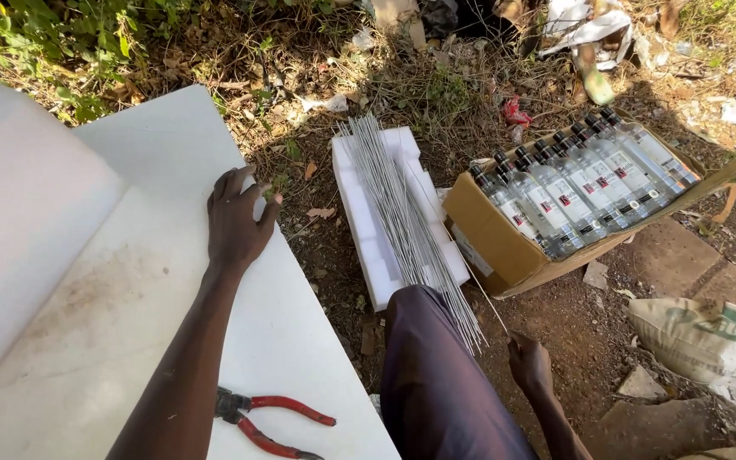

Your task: The person uses pliers to cut a long piece of thin metal wire on a white work surface. They repeatedly measure and cut segments of the wire, placing the cut pieces into a white styrofoam container.

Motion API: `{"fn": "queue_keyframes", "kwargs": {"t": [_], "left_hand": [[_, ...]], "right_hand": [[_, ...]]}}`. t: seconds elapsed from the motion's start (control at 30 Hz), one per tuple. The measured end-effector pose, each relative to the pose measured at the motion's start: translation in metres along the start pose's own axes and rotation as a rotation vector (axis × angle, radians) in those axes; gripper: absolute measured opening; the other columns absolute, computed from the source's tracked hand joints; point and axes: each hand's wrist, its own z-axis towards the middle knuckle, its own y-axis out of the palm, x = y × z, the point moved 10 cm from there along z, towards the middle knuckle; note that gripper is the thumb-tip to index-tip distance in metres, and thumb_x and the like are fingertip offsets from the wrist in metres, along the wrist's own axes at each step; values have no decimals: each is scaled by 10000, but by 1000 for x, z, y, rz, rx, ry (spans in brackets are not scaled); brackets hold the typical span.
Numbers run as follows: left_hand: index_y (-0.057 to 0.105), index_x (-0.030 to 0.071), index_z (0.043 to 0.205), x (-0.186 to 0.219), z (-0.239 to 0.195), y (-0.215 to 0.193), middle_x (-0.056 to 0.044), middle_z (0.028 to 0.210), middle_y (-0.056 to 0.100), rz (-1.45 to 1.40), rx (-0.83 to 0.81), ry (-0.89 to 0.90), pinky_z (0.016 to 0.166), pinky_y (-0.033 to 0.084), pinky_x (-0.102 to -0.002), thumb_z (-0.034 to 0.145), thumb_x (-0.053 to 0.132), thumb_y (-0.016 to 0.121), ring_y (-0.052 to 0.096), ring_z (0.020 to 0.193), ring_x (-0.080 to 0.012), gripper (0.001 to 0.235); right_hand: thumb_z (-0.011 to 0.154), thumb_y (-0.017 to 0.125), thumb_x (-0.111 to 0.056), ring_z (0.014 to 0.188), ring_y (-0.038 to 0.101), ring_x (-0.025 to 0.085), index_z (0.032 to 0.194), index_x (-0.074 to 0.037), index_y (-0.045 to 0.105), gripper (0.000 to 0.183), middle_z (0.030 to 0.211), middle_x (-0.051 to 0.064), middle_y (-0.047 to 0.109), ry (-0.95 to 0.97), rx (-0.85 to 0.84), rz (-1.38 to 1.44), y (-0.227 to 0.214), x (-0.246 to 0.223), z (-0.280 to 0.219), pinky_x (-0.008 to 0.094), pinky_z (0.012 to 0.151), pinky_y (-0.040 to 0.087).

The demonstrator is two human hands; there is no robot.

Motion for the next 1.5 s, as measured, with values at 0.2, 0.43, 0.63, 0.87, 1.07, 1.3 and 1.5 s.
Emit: {"fn": "queue_keyframes", "kwargs": {"t": [0.2, 0.43, 0.63, 0.87, 1.07, 1.3, 1.5], "left_hand": [[738, 39, 1116, 1, 0, -1, -100, 1403, 547, 4, -14, 8, 983, 377, -552, 960, 303, 587, 414, 1327, -325, 342], [750, 113, 1126, -13, -2, 15, -57, 1381, 527, 73, -32, 17, 1064, 366, -567, 1017, 358, 657, 428, 1342, -345, 283], [753, 126, 1125, -10, 0, 9, -67, 1379, 540, 93, -23, -12, 1065, 365, -571, 1022, 369, 640, 426, 1344, -349, 287], [743, 121, 1118, -7, -2, 10, -62, 1377, 519, 77, 2, 4, 1078, 371, -574, 1012, 398, 623, 430, 1335, -365, 320], [743, 132, 1110, -10, -1, 14, -61, 1375, 522, 91, -12, -24, 1084, 369, -559, 992, 421, 617, 439, 1334, -353, 337], [753, 130, 1107, -7, 1, 11, -63, 1357, 535, 42, -24, -38, 1068, 369, -574, 995, 419, 644, 435, 1327, -367, 329], [747, 122, 1129, -1, 2, 7, -66, 1364, 533, 39, -37, -6, 1065, 362, -573, 1026, 404, 622, 424, 1326, -362, 325]], "right_hand": [[992, 550, -134, 379, 395, 38, 1039, -88, 736, 197, 579, 11, 673, -60, 8, -33, 10, 7, 16, 178, 373, 297], [957, 586, -168, 470, 526, 347, 1151, -52, 752, 280, 662, 320, 647, -8, 103, 231, -7, 12, -19, 508, 544, 452], [959, 534, -136, 422, 361, 178, 1052, 20, 746, 279, 425, 190, 468, -132, 172, 379, -19, -42, -43, 338, 430, 306], [920, 569, -130, 461, 421, 256, 1089, 44, 712, 282, 510, 236, 505, -245, 138, 336, 24, -108, 31, 381, 499, 319], [928, 562, -198, 826, 672, 493, 1043, -87, 746, 244, 842, 231, 723, -219, 109, 204, 81, -147, 94, 558, 692, 509], [850, 626, -268, 917, 711, 382, 1021, -216, 781, 237, 899, 140, 754, -11, -199, 108, 200, -59, 152, 482, 795, 549], [915, 532, -111, 701, 701, 275, 1341, 42, 493, 455, 886, 248, 685, 250, -540, 857, 230, -28, 137, 279, 563, 465]]}}
